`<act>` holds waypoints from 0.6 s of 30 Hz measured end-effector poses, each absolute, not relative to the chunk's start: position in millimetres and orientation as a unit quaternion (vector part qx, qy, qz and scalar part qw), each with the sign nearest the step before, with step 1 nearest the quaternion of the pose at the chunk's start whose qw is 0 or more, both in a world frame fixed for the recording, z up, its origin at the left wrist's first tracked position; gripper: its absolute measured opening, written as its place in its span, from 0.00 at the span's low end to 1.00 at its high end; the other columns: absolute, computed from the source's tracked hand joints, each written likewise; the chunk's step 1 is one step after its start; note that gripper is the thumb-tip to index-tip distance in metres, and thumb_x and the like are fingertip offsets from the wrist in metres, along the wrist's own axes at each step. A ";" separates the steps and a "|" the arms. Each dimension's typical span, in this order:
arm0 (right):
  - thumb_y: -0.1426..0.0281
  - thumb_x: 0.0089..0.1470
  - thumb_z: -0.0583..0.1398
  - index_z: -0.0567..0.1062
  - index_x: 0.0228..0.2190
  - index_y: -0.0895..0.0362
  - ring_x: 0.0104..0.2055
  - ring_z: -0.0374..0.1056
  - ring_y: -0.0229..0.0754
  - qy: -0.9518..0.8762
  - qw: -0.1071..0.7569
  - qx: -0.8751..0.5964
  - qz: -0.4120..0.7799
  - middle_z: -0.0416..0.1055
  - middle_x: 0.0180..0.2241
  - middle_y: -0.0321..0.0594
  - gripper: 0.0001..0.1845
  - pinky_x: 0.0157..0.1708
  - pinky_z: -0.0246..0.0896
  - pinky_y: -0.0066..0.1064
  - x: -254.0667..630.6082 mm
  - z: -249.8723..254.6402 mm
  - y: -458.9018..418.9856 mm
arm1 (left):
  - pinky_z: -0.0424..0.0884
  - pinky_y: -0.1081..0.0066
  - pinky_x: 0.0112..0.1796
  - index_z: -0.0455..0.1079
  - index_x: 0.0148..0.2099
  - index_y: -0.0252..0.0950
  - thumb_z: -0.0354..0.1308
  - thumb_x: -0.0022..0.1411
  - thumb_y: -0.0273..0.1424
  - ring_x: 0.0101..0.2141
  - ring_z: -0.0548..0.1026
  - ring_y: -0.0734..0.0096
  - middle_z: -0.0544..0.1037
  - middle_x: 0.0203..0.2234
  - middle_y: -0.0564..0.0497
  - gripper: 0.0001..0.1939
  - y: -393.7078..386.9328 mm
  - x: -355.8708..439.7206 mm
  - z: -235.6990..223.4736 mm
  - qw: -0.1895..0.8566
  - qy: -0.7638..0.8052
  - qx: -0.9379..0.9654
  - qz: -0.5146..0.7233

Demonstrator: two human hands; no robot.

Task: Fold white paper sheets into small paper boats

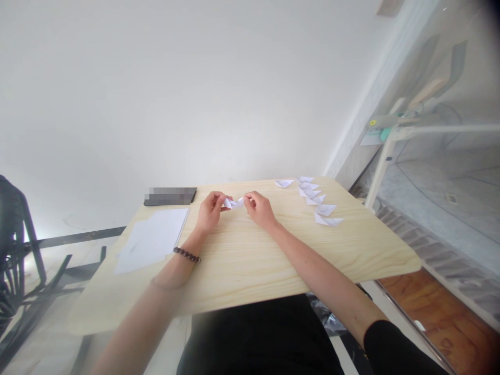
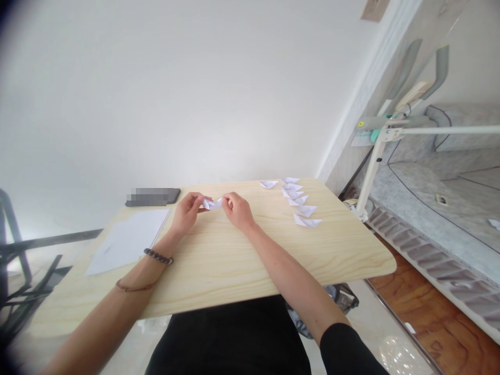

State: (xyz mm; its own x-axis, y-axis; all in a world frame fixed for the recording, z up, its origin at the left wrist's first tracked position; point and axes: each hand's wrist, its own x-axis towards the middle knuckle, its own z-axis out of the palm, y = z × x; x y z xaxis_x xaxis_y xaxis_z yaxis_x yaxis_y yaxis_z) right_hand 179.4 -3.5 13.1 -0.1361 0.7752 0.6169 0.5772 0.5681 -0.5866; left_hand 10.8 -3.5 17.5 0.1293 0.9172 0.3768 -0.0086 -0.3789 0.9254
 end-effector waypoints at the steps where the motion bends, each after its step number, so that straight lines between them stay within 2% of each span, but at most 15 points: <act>1: 0.66 0.54 0.47 0.67 0.30 0.57 0.24 0.61 0.31 -0.745 0.479 -0.451 0.105 0.67 0.30 0.36 0.12 0.28 0.55 0.23 179.7 13.9 -4.2 | 0.71 0.63 0.37 0.61 0.36 0.33 0.48 0.58 0.40 0.37 0.72 0.69 0.73 0.35 0.45 0.13 -3.2 10.9 17.5 0.429 0.354 0.616 0.558; 8: 0.65 0.54 0.47 0.67 0.33 0.57 0.26 0.62 0.32 -0.766 0.453 -0.443 0.112 0.67 0.32 0.37 0.12 0.30 0.57 0.24 181.8 12.6 -3.4 | 0.68 0.60 0.41 0.61 0.37 0.32 0.50 0.57 0.39 0.38 0.72 0.68 0.73 0.37 0.43 0.13 -3.2 10.0 15.7 0.424 0.348 0.631 0.548; 13: 0.72 0.53 0.47 0.65 0.40 0.56 0.36 0.63 0.35 -0.789 0.429 -0.429 0.100 0.66 0.39 0.40 0.13 0.35 0.58 0.26 181.9 15.9 -6.2 | 0.68 0.63 0.41 0.63 0.38 0.32 0.50 0.57 0.39 0.39 0.71 0.67 0.73 0.39 0.43 0.14 -5.2 10.9 15.4 0.379 0.372 0.672 0.516; 16: 0.77 0.52 0.46 0.68 0.37 0.55 0.41 0.62 0.36 -0.816 0.391 -0.417 0.084 0.65 0.41 0.39 0.14 0.38 0.57 0.26 181.7 19.3 -9.2 | 0.67 0.64 0.41 0.64 0.38 0.32 0.50 0.56 0.40 0.39 0.71 0.67 0.73 0.39 0.43 0.15 -5.3 11.0 15.7 0.359 0.387 0.679 0.510; 18: 0.77 0.51 0.47 0.69 0.34 0.55 0.39 0.63 0.35 -0.828 0.365 -0.417 0.082 0.65 0.40 0.39 0.13 0.39 0.56 0.26 181.7 20.3 -10.0 | 0.67 0.65 0.42 0.64 0.38 0.32 0.50 0.56 0.40 0.40 0.71 0.67 0.73 0.39 0.43 0.15 -5.1 11.1 15.7 0.354 0.391 0.681 0.509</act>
